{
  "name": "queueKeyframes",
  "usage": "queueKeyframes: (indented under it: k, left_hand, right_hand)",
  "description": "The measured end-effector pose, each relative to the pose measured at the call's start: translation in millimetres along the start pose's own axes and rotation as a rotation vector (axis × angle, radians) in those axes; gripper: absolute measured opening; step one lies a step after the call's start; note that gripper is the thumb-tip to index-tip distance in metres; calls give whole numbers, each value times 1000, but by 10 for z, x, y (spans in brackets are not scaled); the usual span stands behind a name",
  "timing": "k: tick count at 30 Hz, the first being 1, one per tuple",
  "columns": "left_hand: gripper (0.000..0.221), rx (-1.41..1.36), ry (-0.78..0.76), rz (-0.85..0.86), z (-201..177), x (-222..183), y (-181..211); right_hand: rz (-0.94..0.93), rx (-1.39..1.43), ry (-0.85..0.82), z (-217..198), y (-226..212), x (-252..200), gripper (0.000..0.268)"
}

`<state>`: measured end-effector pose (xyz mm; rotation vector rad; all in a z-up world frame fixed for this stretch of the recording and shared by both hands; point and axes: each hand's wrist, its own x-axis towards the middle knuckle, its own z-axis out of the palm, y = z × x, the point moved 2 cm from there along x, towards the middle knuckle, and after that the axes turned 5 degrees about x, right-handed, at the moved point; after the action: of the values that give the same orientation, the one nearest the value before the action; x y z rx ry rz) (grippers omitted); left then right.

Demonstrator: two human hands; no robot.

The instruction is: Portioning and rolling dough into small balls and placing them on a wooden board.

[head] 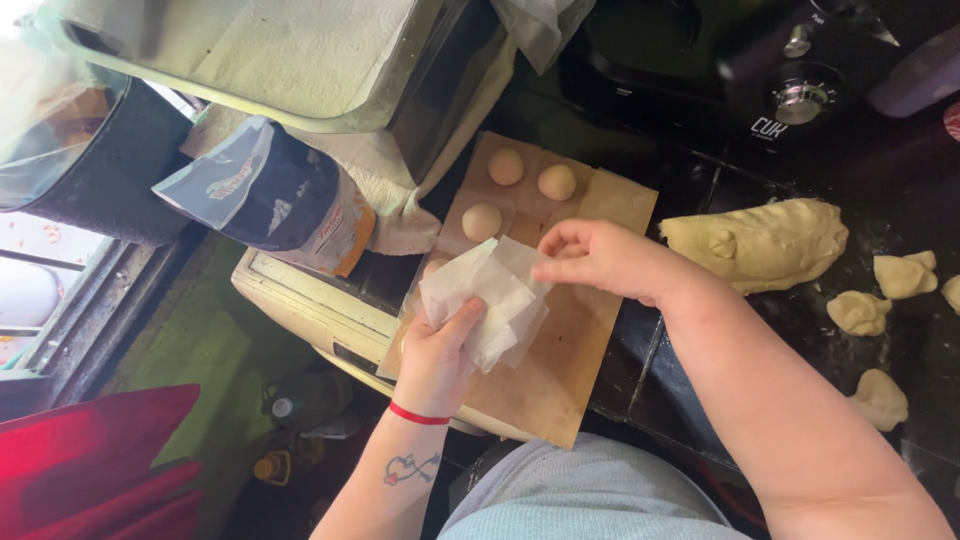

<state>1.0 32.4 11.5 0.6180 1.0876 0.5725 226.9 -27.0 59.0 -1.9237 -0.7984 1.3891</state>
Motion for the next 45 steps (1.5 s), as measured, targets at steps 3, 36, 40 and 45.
queueKeyframes:
  k: [3,36,40,45]
  left_hand:
    - [41,16,8,24,-23,-9,21]
    - [37,-64,-88,54,215,37,-125]
    - [31,-63,-65,142,140,125,-41]
    - [31,-39,-14,155,153,-1,201]
  right_hand:
    - [-14,10,50,-56,51,105,19]
    - [-208,294,191,48,579,-425,8]
    - [-96,531,434,79,933,-392,15]
    - [66,574,737,182,1043,-374,25]
